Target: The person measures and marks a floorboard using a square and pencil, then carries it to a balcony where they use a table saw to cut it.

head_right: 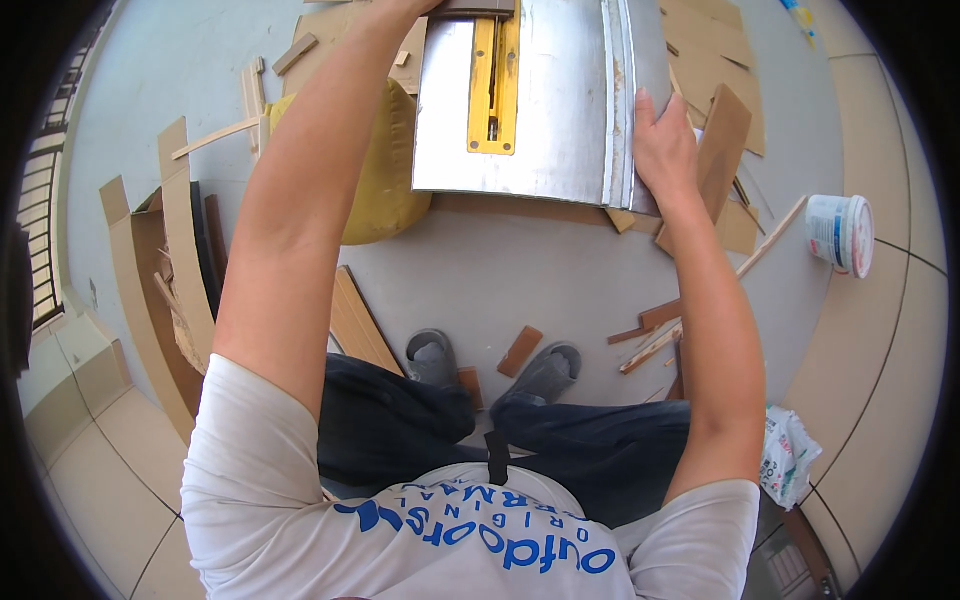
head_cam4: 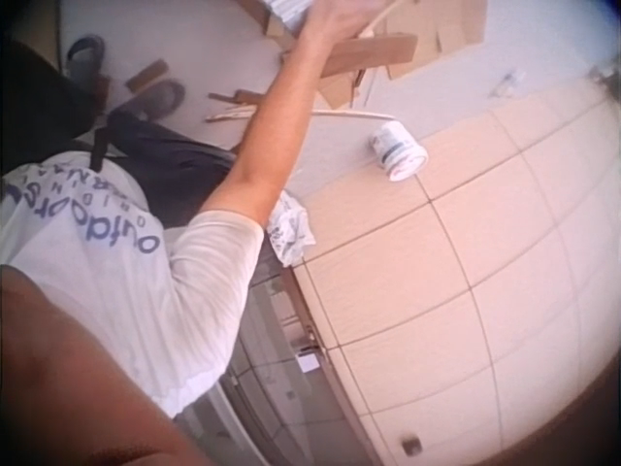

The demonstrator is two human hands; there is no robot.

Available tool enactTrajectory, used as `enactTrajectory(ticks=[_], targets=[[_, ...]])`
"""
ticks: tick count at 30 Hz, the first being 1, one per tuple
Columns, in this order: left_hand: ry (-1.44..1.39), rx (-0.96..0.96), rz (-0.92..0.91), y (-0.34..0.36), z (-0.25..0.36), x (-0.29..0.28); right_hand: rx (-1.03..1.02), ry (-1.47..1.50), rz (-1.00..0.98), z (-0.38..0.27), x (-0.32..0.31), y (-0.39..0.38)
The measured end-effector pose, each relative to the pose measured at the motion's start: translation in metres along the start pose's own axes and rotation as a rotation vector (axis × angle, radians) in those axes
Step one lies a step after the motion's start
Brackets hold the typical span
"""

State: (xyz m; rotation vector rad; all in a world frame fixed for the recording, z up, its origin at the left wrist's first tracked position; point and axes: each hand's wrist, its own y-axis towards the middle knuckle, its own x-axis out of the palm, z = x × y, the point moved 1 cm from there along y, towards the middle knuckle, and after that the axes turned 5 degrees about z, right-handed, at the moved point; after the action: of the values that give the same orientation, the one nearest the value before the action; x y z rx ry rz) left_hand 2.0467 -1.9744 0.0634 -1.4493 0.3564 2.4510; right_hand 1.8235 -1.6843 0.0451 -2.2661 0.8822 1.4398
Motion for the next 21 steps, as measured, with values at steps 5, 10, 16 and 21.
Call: enactTrajectory(ticks=[5, 10, 16, 21], targets=[[0.011, 0.009, 0.008, -0.003, 0.000, -0.005, -0.016, 0.005, 0.035, -0.001, 0.000, 0.000], [-0.026, -0.082, 0.018, -0.008, 0.007, -0.008, 0.017, -0.005, 0.006, 0.004, 0.001, 0.003], [-0.022, -0.083, 0.034, -0.009, 0.003, -0.006, -0.007, 0.022, 0.019, 0.001, 0.002, 0.001], [-0.091, -0.095, 0.045, -0.012, 0.006, -0.007, 0.013, -0.020, 0.009, 0.005, 0.002, 0.003]])
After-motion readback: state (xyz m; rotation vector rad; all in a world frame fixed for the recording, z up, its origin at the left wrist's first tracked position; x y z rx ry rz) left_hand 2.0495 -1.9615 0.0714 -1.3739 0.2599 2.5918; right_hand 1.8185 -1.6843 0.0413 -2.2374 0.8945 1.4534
